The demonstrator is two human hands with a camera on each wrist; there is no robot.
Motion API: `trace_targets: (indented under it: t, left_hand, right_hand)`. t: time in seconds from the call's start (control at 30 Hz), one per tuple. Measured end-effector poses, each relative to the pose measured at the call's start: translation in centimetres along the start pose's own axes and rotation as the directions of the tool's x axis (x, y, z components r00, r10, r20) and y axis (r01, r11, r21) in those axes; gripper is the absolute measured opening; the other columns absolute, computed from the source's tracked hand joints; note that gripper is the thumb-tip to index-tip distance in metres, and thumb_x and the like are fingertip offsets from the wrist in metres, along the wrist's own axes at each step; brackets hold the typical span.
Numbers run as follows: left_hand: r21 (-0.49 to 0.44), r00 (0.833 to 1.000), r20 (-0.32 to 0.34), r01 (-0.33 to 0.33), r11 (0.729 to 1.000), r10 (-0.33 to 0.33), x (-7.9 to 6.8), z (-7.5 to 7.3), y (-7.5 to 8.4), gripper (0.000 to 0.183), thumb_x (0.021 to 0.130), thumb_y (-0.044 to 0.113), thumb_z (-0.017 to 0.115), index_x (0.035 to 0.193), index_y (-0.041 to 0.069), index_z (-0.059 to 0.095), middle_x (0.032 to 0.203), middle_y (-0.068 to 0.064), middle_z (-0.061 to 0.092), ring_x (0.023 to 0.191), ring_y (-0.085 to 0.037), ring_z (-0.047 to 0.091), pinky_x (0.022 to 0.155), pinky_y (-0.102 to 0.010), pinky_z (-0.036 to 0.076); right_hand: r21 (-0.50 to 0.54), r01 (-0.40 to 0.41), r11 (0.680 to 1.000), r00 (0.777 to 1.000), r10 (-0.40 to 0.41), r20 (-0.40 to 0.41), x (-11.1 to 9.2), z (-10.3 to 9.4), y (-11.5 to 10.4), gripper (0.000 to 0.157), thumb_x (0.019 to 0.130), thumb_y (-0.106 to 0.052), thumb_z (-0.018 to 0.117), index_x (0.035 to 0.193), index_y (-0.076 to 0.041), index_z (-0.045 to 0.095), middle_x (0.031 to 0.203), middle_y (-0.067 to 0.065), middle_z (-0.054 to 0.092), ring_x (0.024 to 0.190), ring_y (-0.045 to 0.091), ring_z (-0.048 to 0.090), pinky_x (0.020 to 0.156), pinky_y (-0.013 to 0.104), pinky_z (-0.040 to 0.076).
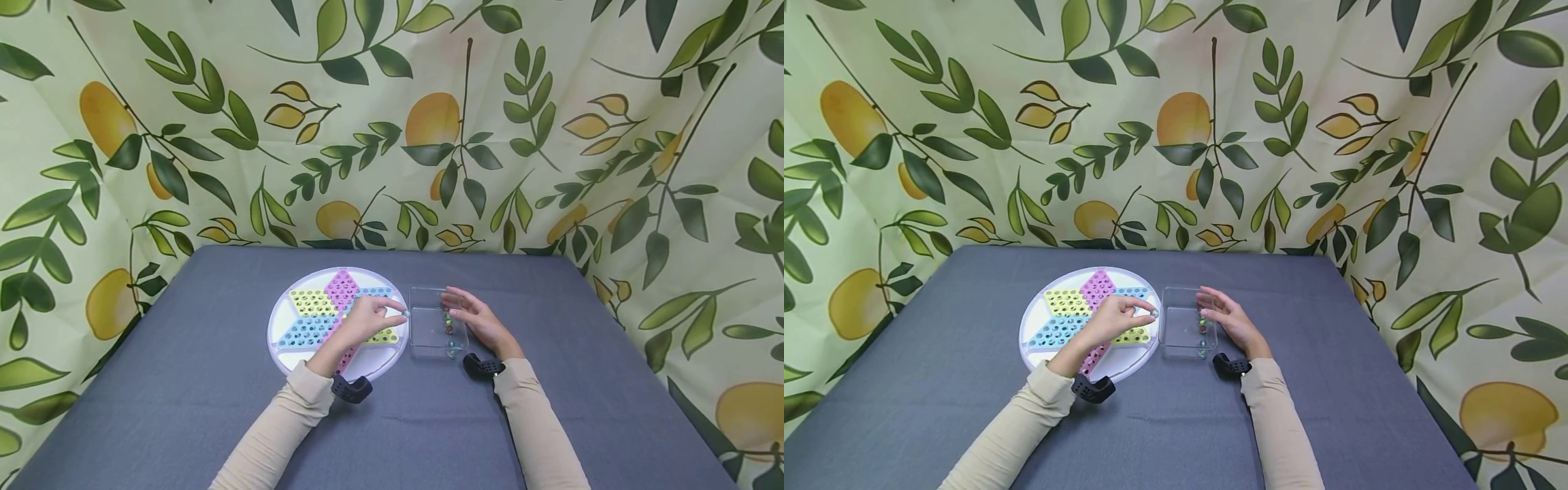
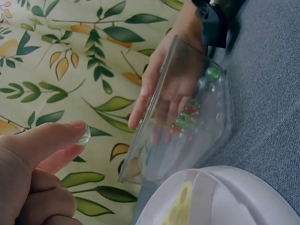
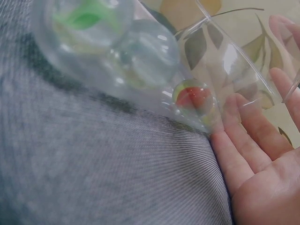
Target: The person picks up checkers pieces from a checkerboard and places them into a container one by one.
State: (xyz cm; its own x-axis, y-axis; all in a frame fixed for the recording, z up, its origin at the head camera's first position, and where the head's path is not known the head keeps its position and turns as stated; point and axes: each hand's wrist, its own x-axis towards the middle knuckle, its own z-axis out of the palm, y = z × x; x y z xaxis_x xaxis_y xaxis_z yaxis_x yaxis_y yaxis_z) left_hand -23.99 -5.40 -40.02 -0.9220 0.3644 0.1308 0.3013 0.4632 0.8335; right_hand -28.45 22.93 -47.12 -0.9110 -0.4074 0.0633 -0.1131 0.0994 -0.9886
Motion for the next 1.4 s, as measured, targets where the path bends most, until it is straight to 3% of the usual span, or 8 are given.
trace_targets:
  t: [0.33,0.63,0.87,1.1,1.4]
  left_hand:
    - [-0.006,1.0,0.008,-0.015,1.0,0.015,0.1,0.5,-0.2,0.026,0.084,0.021,0.072,0.104,0.005,0.074,0.044,0.012,0.025,0.041,0.0,0.019,0.041,-0.017,0.018]
    - [-0.038,0.999,0.035,-0.004,0.999,0.005,0.4,1.2,-0.3,0.025,0.083,0.017,0.073,0.104,0.003,0.073,0.045,0.01,0.027,0.042,-0.003,0.022,0.041,-0.017,0.018]
    - [0.002,0.999,0.048,0.005,1.0,-0.005,0.4,2.1,-0.4,0.023,0.082,0.017,0.074,0.102,0.004,0.074,0.045,0.01,0.029,0.043,-0.004,0.023,0.042,-0.017,0.02]
    - [-0.001,0.998,0.067,0.013,1.0,-0.013,0.4,2.7,-0.9,0.023,0.082,0.016,0.073,0.101,0.003,0.074,0.044,0.01,0.029,0.041,-0.003,0.022,0.041,-0.016,0.019]
    - [0.012,0.997,0.073,0.011,1.0,-0.011,0.4,2.9,-1.2,0.023,0.083,0.018,0.074,0.101,0.004,0.074,0.044,0.01,0.029,0.041,-0.002,0.022,0.041,-0.017,0.018]
  right_hand:
    - [-0.004,-0.024,1.0,1.0,0.024,-0.012,-0.1,0.2,-0.2,0.062,0.095,-0.015,0.058,0.15,-0.006,0.03,0.152,0.024,0.036,0.142,0.039,0.035,0.098,0.008,0.04]
    - [-0.012,-0.029,0.999,0.999,0.029,-0.015,-0.1,0.2,-0.3,0.063,0.095,-0.016,0.059,0.15,-0.008,0.03,0.152,0.022,0.037,0.143,0.038,0.033,0.106,0.016,0.037]
    - [-0.029,-0.021,0.999,1.0,0.021,-0.021,0.0,0.1,0.0,0.062,0.095,-0.016,0.059,0.149,-0.006,0.031,0.152,0.024,0.037,0.138,0.024,0.045,0.098,0.008,0.039]
    - [-0.03,-0.01,0.999,1.0,0.01,-0.004,0.1,0.1,0.1,0.06,0.096,-0.013,0.056,0.15,-0.005,0.029,0.152,0.027,0.034,0.142,0.041,0.034,0.099,0.01,0.039]
    - [-0.017,-0.018,1.0,1.0,0.018,-0.002,0.0,0.1,0.0,0.06,0.096,-0.01,0.055,0.15,-0.004,0.028,0.152,0.026,0.034,0.142,0.043,0.033,0.103,0.014,0.039]
